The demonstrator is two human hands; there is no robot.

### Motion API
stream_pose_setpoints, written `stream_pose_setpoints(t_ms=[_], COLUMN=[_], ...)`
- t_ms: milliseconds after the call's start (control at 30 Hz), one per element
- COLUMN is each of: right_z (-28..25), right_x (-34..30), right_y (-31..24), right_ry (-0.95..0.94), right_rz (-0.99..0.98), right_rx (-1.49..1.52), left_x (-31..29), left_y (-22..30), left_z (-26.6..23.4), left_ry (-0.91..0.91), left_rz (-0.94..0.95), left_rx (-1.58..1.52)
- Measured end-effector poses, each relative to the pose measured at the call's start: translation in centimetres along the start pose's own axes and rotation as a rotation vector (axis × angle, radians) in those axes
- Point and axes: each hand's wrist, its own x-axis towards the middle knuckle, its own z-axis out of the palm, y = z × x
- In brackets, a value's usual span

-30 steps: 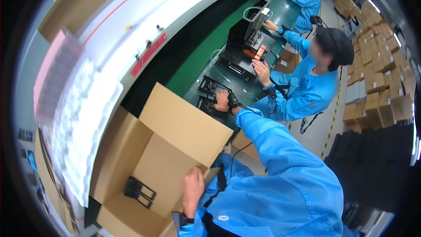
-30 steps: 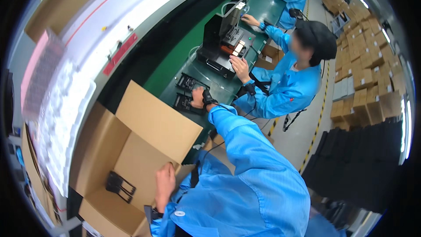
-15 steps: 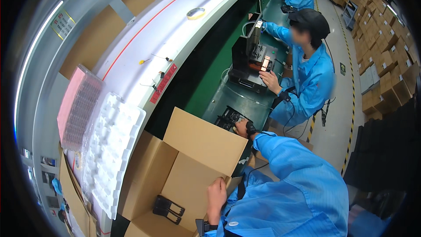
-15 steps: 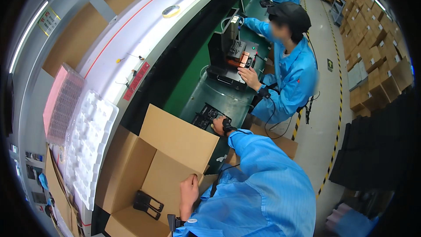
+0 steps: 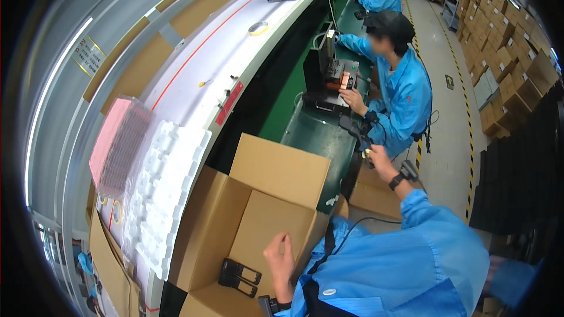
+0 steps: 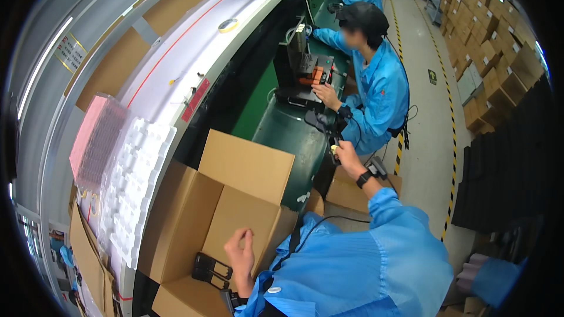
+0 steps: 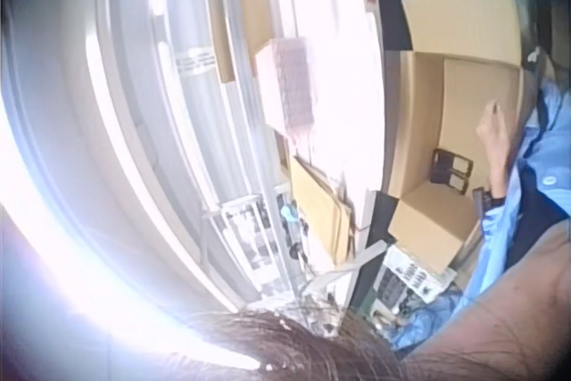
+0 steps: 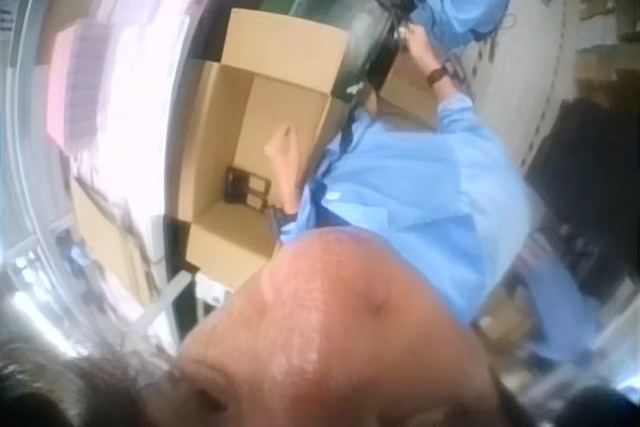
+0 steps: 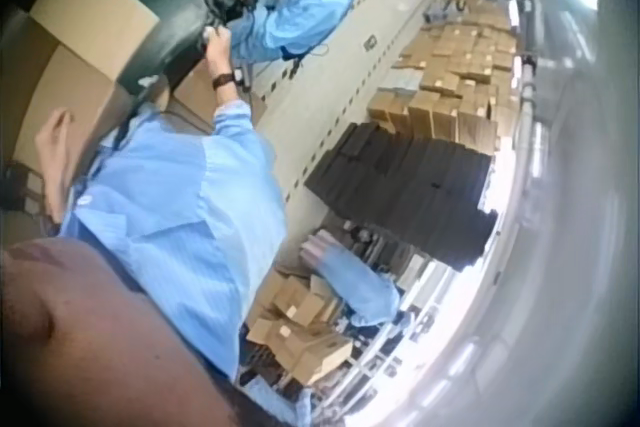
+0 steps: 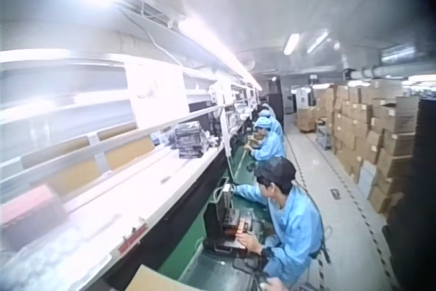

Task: Picking up black plastic electronic housings and organizing them into a cardboard box on an assembly line.

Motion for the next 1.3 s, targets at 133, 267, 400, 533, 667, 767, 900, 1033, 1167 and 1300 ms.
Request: stream_pose_setpoints(t_ms=[133, 267, 400, 533, 667, 767, 900, 1033, 1167, 1300], right_z=[3.0, 7.4, 13.4, 16.8, 19.2, 20.8, 22.5, 23.1, 22.9, 22.7], right_x=[-9.5, -14.3, -17.0, -19.4, -21.0, -22.0, -23.0, -23.6, -23.9, -24.3], right_y=[-13.3, -18.5, -20.0, -21.0, -21.0, -22.1, -22.4, -22.1, -22.0, -21.9], right_ry=[-0.321, -0.633, -0.916, -1.039, -1.195, -1.280, -1.310, -1.332, -1.299, -1.291], right_rz=[-0.114, -0.546, -0.679, -0.733, -0.731, -0.653, -0.601, -0.612, -0.669, -0.686], right_rx=[-0.023, -0.302, -0.386, -0.433, -0.284, -0.261, -0.201, -0.215, -0.211, -0.168], left_x=[0.4, 1.7, -0.4, -3.4, -6.1, -7.2, -8.3, -8.8, -9.2, -9.6], left_y=[7.4, 12.1, 13.0, 10.2, 9.7, 9.6, 8.5, 7.8, 7.6, 7.8], left_z=[-5.7, -9.9, -13.2, -15.9, -17.0, -18.3, -19.6, -19.8, -19.7, -19.8], left_ry=[0.082, -0.110, -0.186, -0.067, 0.123, 0.182, 0.176, 0.248, 0.242, 0.259], left_rz=[0.308, 0.757, 0.697, 0.670, 0.704, 0.674, 0.643, 0.667, 0.715, 0.730], left_rx=[0.053, 0.169, 0.526, 0.613, 0.674, 0.622, 0.530, 0.531, 0.523, 0.517])
